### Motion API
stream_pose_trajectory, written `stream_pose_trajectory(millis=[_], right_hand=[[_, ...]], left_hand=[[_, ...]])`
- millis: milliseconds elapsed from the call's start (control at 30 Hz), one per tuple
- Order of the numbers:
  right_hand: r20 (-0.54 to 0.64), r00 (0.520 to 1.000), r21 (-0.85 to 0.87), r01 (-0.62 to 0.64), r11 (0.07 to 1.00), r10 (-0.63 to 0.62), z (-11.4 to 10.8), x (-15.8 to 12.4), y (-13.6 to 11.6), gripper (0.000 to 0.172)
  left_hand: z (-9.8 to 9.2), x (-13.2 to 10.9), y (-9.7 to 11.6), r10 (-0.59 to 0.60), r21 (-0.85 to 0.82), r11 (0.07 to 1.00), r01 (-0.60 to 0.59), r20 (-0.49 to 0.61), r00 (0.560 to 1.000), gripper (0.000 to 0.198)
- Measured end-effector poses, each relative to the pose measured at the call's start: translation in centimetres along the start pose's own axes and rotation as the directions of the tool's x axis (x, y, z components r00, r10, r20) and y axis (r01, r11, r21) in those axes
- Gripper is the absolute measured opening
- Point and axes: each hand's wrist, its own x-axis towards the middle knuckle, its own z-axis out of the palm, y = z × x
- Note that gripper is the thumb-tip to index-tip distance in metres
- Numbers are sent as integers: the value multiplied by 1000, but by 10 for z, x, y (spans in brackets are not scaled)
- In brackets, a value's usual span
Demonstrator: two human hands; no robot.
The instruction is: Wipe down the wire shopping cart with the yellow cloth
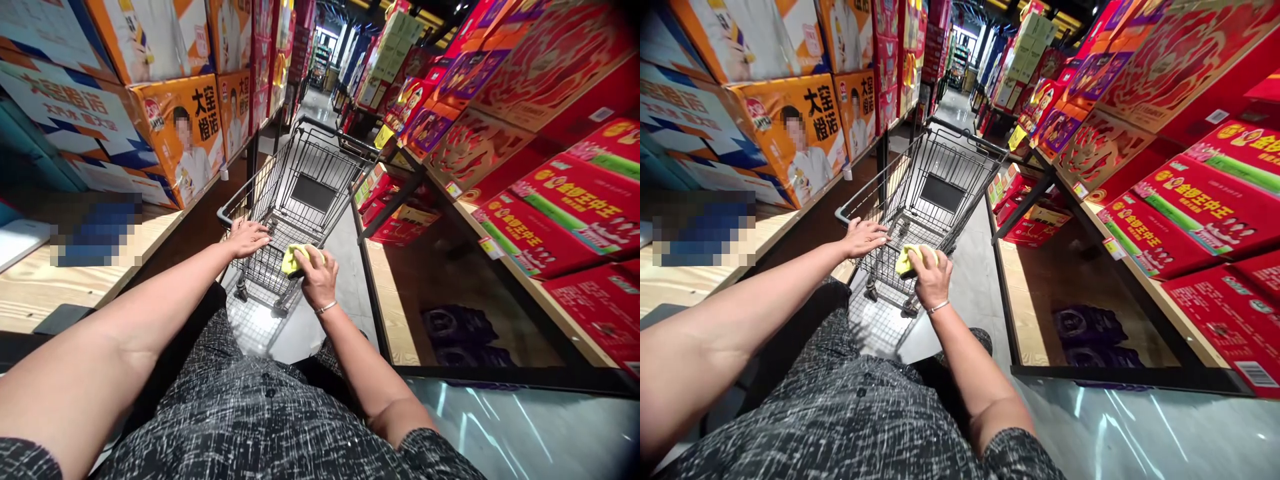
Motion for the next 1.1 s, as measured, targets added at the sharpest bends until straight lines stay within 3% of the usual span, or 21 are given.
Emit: stream_pose_trajectory(millis=[100, 233, 333, 533, 700, 767, 833, 967, 1100], right_hand=[[125, 992, -32, 15, 999, -11, 3, 20, -23, 36], [269, 952, -6, 151, 989, -143, 6, 45, -56, 39], [307, 933, 32, 190, 981, -190, -4, 50, -53, 39], [318, 948, 15, 28, 1000, -31, -12, 47, 23, 45], [313, 936, 8, -174, 985, 163, 19, 103, 89, 46], [264, 928, 39, -281, 959, 262, 34, 124, 106, 49], [170, 936, 138, -332, 933, 308, 48, 130, 116, 58], [-45, 956, 369, -255, 894, 291, 68, 89, 102, 69], [-67, 952, 406, -247, 880, 298, 90, 10, 43, 61]], left_hand=[[0, 0, 6, -19, -51, 998, 19, 0, 1000, 52], [1, 0, 9, -53, -83, 995, 52, -11, 999, 58], [1, 0, 5, -64, -70, 996, 63, -10, 998, 61], [-1, 3, -12, -73, -93, 993, 71, -17, 997, 67], [-9, 4, -7, -130, -2, 991, 131, 66, 989, 50], [-11, 1, 5, -115, 22, 993, 115, 8, 993, 43], [-8, -2, 20, -28, 11, 1000, 28, -53, 998, 44], [7, -3, 47, 155, -102, 983, -154, -1, 988, 46], [19, 3, 50, 108, -115, 988, -102, 47, 993, 51]])
